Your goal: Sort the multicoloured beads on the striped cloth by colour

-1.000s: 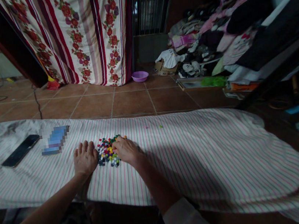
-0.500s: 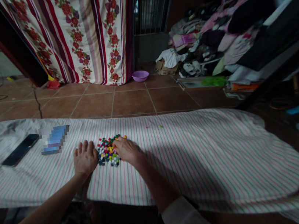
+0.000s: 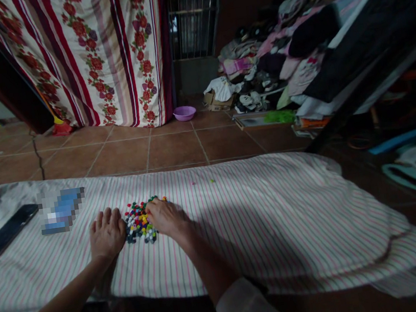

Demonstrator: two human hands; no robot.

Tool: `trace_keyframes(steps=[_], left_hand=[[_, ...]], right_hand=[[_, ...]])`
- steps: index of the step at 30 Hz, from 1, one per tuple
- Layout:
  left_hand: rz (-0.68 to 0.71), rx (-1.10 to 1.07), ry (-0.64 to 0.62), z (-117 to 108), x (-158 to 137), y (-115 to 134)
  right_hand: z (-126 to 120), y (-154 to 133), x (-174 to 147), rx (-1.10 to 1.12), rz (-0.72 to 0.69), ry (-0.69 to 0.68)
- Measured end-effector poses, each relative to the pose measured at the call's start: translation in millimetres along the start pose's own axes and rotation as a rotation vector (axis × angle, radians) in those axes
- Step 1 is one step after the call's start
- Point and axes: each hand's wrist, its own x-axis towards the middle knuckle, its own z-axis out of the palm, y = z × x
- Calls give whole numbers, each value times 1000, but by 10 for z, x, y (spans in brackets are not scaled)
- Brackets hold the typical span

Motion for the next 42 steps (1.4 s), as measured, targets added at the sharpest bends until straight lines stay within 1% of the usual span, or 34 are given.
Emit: trace_keyframes(steps=[2,4,6,9,11,13,15,17,19,22,24,27,33,37,39,42], left_hand=[[5,5,4,4,0,-2],[7,11,6,17,1,-7],[8,14,6,34,1,-14],[8,18,6,50,-1,-19],[8,26,1,44,-3,-16],[11,42,-7,26,-6,-8],[17,61,-15,9,-9,-3],[21,76,-17,10,-11,-7],[24,83,-11,33,-11,-24],[39,75,0,82,-9,-56],[42,76,1,96,-9,-64],[30,104,2,72,-15,-44],[17,139,-44,-3,-14,7],[10,139,-79,-27,-11,15],[13,131,-78,-29,-13,15],[7,113,-60,-16,-16,8]], right_hand=[[6,42,9,33,-4,44],[-1,151,30,74,-4,113],[-34,333,55,113,4,205],[-142,713,74,161,47,377],[-232,997,52,201,124,499],[-313,1277,-11,282,242,610],[-368,1538,-111,341,385,691],[-397,1772,-233,351,506,756],[-408,1972,-352,334,573,802],[-415,2194,-479,269,630,861],[-423,2283,-524,222,649,882],[-435,2330,-538,151,660,860],[-447,2258,-492,-26,705,823],[-454,2193,-523,-124,781,791],[-459,2182,-561,-149,804,773],[-471,2211,-617,-149,788,778]])
